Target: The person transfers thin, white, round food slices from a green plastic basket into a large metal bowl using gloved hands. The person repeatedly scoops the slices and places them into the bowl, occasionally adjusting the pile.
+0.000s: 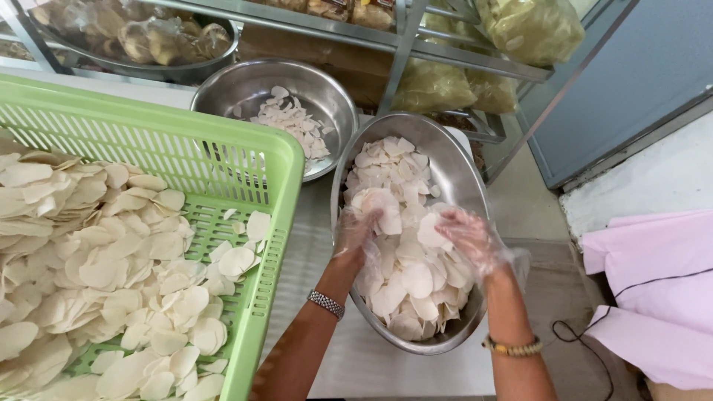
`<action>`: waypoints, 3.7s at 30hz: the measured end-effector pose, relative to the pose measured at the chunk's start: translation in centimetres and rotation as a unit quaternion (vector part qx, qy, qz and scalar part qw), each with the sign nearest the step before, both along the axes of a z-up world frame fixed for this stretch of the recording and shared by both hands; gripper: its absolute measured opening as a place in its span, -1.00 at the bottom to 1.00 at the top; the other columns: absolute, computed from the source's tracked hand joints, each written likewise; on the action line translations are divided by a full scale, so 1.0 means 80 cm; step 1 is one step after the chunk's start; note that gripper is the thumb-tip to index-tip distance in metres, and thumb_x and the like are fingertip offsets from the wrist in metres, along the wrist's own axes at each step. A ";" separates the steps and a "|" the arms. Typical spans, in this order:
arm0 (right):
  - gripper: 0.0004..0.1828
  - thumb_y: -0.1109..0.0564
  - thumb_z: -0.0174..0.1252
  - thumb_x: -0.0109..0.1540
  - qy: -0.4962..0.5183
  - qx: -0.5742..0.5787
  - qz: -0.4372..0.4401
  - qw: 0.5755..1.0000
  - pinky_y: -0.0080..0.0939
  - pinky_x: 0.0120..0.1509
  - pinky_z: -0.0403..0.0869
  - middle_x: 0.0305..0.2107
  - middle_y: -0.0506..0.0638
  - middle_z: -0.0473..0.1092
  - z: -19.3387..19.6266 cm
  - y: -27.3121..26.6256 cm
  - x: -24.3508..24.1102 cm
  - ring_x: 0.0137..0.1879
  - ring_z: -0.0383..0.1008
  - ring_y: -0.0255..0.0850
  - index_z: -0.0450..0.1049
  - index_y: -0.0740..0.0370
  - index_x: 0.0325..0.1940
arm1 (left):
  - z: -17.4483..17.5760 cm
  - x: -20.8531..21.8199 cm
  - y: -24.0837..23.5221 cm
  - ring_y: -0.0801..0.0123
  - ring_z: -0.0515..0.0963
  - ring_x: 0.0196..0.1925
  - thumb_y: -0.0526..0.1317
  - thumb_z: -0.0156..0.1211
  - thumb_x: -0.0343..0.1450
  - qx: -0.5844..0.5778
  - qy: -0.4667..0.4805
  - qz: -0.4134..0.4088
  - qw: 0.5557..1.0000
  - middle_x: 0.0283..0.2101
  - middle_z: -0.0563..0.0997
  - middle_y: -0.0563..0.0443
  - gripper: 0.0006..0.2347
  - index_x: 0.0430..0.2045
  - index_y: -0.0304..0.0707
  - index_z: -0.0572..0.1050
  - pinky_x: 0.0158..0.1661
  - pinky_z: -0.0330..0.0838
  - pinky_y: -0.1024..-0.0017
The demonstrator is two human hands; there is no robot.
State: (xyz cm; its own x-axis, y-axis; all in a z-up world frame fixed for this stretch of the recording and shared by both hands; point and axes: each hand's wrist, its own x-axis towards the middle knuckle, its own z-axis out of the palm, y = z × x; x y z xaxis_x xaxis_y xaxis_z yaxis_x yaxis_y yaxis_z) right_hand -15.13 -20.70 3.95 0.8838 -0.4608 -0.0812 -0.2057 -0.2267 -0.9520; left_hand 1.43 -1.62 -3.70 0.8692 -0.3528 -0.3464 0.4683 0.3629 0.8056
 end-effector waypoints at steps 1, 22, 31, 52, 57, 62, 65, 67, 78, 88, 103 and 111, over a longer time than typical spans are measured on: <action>-0.48 0.19 0.32 0.11 -0.001 -0.001 0.002 1.000 0.04 0.23 0.48 -0.12 0.25 0.53 -0.001 0.004 -0.007 0.05 0.54 -0.03 0.50 0.36 0.15 | 0.007 0.000 0.003 0.10 0.72 -0.34 -0.24 0.57 0.22 -0.001 -0.001 0.002 1.000 -0.27 0.68 -0.22 -0.60 -0.12 -0.35 0.57 -0.38 0.69 0.16; -0.55 0.46 0.13 0.16 -0.145 0.129 -0.021 0.981 -0.41 -0.22 0.58 0.20 0.18 0.40 0.028 0.137 -0.074 0.01 0.55 -0.19 0.46 0.36 0.14 | 0.021 -0.012 0.001 0.31 0.57 -0.51 -0.37 0.51 0.24 -0.124 0.112 0.019 0.986 -0.47 0.54 -0.07 -0.73 -0.41 -0.19 0.44 -0.45 0.53 0.53; -0.31 -0.11 0.05 0.27 -0.185 0.354 -0.047 0.916 -0.17 0.31 0.40 0.13 0.27 0.32 -0.028 0.082 -0.089 0.15 0.38 -0.02 0.25 0.44 0.33 | 0.017 -0.012 0.000 0.26 0.60 -0.45 -0.32 0.52 0.25 -0.046 0.100 0.000 0.994 -0.42 0.56 -0.10 -0.73 -0.51 -0.20 0.40 -0.34 0.57 0.42; -0.44 -0.18 0.22 0.18 0.173 -0.224 0.011 0.959 -0.03 0.41 0.38 0.07 0.17 0.48 0.074 0.166 -0.007 0.26 0.45 0.01 0.50 0.13 0.18 | -0.059 0.010 -0.023 -0.05 0.69 -0.07 -0.22 0.55 0.24 -0.068 0.070 -0.023 0.995 -0.02 0.66 -0.28 -0.56 -0.02 -0.33 0.56 -0.14 0.64 0.04; -0.64 0.12 0.29 0.08 0.123 -0.234 0.029 0.964 -0.11 0.17 0.53 -0.17 0.04 0.60 0.005 0.116 -0.007 0.07 0.58 -0.08 0.64 0.04 -0.03 | -0.024 0.000 -0.013 -0.02 0.71 -0.16 -0.25 0.52 0.28 -0.057 0.032 -0.028 0.997 -0.15 0.68 -0.31 -0.65 -0.11 -0.36 0.59 -0.24 0.69 0.07; -0.66 0.20 0.31 0.11 0.001 -0.113 -0.102 0.988 -0.23 0.04 0.55 -0.24 0.03 0.60 0.050 0.139 -0.017 -0.10 0.60 -0.25 0.62 0.08 -0.02 | 0.133 -0.025 0.038 0.23 0.60 0.04 -0.29 0.34 0.38 -0.012 0.060 -0.013 0.998 -0.03 0.62 -0.34 -0.67 -0.02 -0.52 0.52 -0.02 0.53 0.34; -0.65 0.24 0.27 0.16 -0.069 -0.022 -0.127 0.989 -0.20 -0.09 0.59 -0.29 0.15 0.58 0.067 0.110 -0.024 -0.20 0.61 -0.20 0.54 0.20 0.05 | 0.132 -0.038 0.026 0.26 0.55 0.19 -0.20 0.29 0.39 0.011 0.072 0.029 0.997 0.11 0.58 -0.38 -0.56 0.08 -0.59 0.46 0.13 0.48 0.37; -0.64 0.26 0.24 0.19 -0.115 0.030 -0.140 0.983 -0.19 -0.17 0.61 -0.32 0.22 0.57 0.068 0.087 -0.023 -0.27 0.62 -0.17 0.49 0.27 0.09 | 0.063 -0.021 0.000 0.04 0.63 0.11 -0.11 0.49 0.26 -0.042 0.076 0.083 0.993 0.09 0.59 -0.43 -0.43 0.07 -0.53 0.47 0.05 0.59 0.09; -0.60 -0.14 0.47 0.05 0.033 -0.109 -0.210 0.971 -0.33 -0.01 0.46 -0.22 -0.13 0.58 0.038 0.010 0.172 -0.19 0.57 -0.36 0.64 -0.07 -0.06 | 0.052 -0.008 0.005 0.00 0.57 0.19 -0.07 0.42 0.35 -0.160 0.175 -0.024 0.971 0.21 0.54 -0.29 -0.46 0.15 -0.42 0.45 0.13 0.53 0.10; -0.64 0.17 0.29 0.13 -0.037 -0.166 -0.028 0.985 -0.10 -0.04 0.57 -0.26 0.06 0.57 0.094 0.081 0.118 -0.15 0.60 -0.12 0.59 0.15 0.02 | -0.033 0.006 0.002 0.05 0.68 -0.03 -0.19 0.49 0.32 -0.095 0.101 0.022 0.990 0.00 0.65 -0.35 -0.58 0.02 -0.41 0.53 -0.13 0.68 0.11; -0.42 0.49 0.41 -0.04 -0.177 0.183 0.017 0.967 -0.23 -0.38 0.65 -0.40 0.06 0.42 0.004 0.104 0.095 -0.39 0.54 -0.22 0.44 0.37 0.03 | 0.028 -0.001 0.012 0.08 0.70 -0.26 -0.27 0.50 0.32 -0.141 0.060 -0.003 0.988 -0.18 0.69 -0.27 -0.67 -0.10 -0.40 0.57 -0.27 0.66 0.08; -0.70 0.40 0.33 0.10 -0.217 0.060 0.005 0.974 -0.42 -0.19 0.57 -0.44 0.00 0.43 -0.024 0.113 0.089 -0.31 0.42 -0.40 0.60 0.35 -0.08 | 0.064 -0.025 0.029 0.12 0.70 -0.31 -0.29 0.46 0.31 -0.097 0.052 0.001 0.994 -0.26 0.68 -0.30 -0.71 -0.16 -0.47 0.59 -0.36 0.63 0.14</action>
